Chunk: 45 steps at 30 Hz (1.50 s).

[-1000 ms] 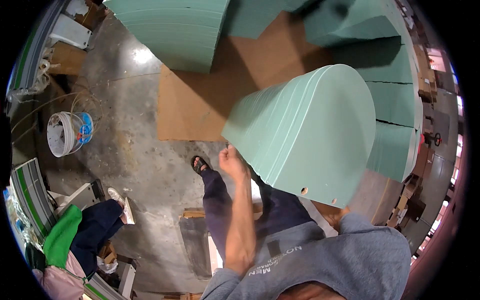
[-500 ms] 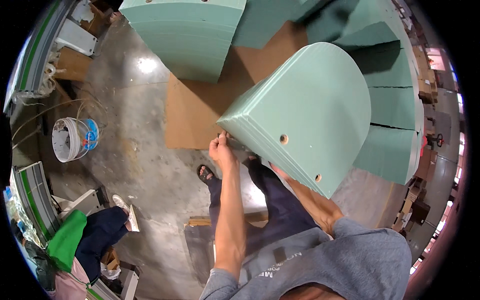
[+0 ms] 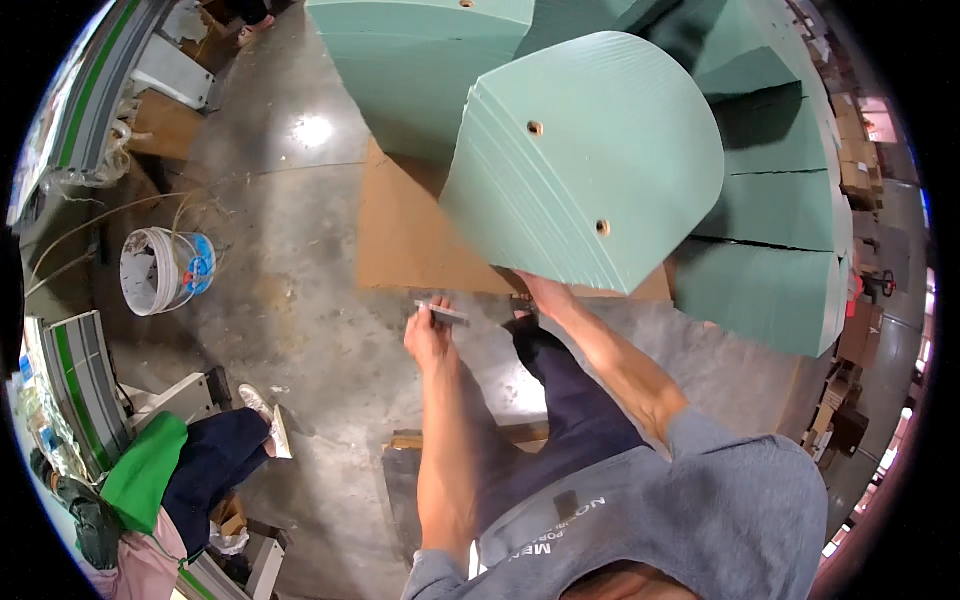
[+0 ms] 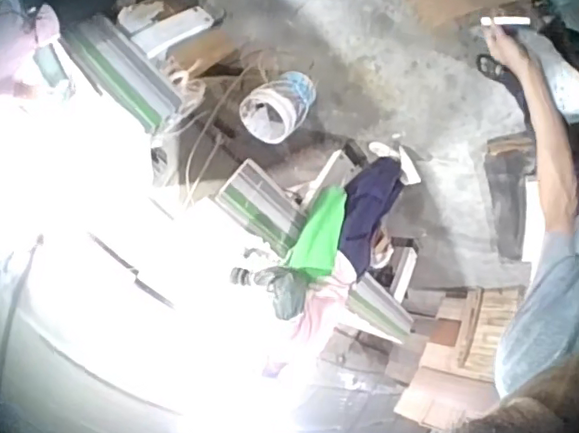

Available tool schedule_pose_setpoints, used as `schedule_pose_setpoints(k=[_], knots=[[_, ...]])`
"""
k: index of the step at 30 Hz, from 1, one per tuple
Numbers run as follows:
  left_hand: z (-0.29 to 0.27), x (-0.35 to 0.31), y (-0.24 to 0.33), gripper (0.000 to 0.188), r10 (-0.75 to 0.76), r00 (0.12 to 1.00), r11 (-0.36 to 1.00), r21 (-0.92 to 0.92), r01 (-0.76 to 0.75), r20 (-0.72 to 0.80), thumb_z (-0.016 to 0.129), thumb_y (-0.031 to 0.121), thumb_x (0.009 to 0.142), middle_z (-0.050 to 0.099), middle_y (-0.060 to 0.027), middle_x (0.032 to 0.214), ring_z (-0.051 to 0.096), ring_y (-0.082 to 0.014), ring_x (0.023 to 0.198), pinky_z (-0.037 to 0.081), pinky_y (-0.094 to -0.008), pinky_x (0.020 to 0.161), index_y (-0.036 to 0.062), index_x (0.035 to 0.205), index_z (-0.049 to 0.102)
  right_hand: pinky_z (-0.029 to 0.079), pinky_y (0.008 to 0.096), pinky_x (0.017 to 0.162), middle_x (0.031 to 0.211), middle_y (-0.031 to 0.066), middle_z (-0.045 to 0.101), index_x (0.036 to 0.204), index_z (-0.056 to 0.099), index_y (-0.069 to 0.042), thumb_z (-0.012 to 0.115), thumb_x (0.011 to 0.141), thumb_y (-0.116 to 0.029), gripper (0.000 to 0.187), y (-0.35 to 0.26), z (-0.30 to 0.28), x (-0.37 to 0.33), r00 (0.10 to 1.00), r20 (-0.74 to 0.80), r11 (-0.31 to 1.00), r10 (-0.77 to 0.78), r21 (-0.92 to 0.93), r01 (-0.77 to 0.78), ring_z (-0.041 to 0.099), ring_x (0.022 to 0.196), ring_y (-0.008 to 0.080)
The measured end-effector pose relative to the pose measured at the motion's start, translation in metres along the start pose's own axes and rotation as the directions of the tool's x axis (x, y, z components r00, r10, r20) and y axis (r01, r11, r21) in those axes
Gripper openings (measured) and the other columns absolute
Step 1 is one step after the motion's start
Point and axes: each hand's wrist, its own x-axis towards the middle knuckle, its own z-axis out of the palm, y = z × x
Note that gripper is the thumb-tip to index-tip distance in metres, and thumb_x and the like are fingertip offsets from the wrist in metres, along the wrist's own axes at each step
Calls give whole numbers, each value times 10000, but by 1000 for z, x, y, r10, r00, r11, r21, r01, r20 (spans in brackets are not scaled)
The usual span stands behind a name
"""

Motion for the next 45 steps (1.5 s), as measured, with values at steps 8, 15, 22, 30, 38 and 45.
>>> schedule_pose_setpoints(k=[8, 15, 22, 30, 38, 45], knots=[[-204, -59, 64, 166, 17, 968, 992, -119, -49, -251, 580, 157, 981, 607, -225, 1142, 645, -374, 998, 555, -558, 850, 4, 1035, 546, 517, 301, 758, 959, 11, 690, 1180, 710, -57, 660, 913, -146, 286, -21, 32, -41, 975, 53, 658, 215, -745, -105, 621, 846, 123], [-266, -125, 175, 163, 215, 935, 976, 46, -211, -283, 558, 49, 988, 582, -219, 1111, 623, -376, 1061, 565, -569, 897, -35, 1122, 518, 559, 372, 866, 1141, 144, 736, 1333, 612, 1, 636, 936, -206, 448, 19, 148, -179, 813, 448, 221, 372, -893, 391, 707, 1012, 224], [-290, -107, 234, 314, 182, 957, 983, 13, -184, -226, 540, 120, 1007, 581, -251, 1201, 628, -412, 1052, 558, -541, 892, -58, 1260, 483, 531, 424, 908, 1142, 201, 665, 1348, 601, -12, 617, 949, -141, 419, -51, 375, -257, 422, 864, 308, 275, -495, 812, 650, 1038, 351], [-214, -53, 309, 386, 136, 989, 991, 19, -135, -50, 527, 183, 1039, 588, -250, 1212, 624, -386, 1058, 531, -510, 921, -67, 1319, 435, 559, 379, 696, 1098, 207, 727, 1126, 688, 109, 704, 875, -93, 322, -200, 570, -262, -119, 880, -108, -460, 78, 991, 711, 902, 292], [-127, 37, 429, 189, 152, 988, 979, 144, -146, -32, 544, 55, 987, 638, -182, 1066, 658, -308, 957, 594, -476, 816, -52, 1135, 589, 524, 394, 674, 1305, 213, 589, 1398, 452, 38, 512, 1030, -497, 652, -318, 665, -234, -794, 280, -693, -540, 389, 607, 639, 775, 263], [-68, 139, 541, 254, 169, 977, 951, 239, -196, 126, 511, 195, 1039, 661, -222, 1118, 660, -354, 922, 556, -482, 795, -9, 1190, 523, 531, 396, 691, 1341, 222, 557, 1414, 443, 21, 510, 1034, -477, 630, -343, 734, -211, -896, 152, -821, -417, 360, 443, 638, 800, 262]])
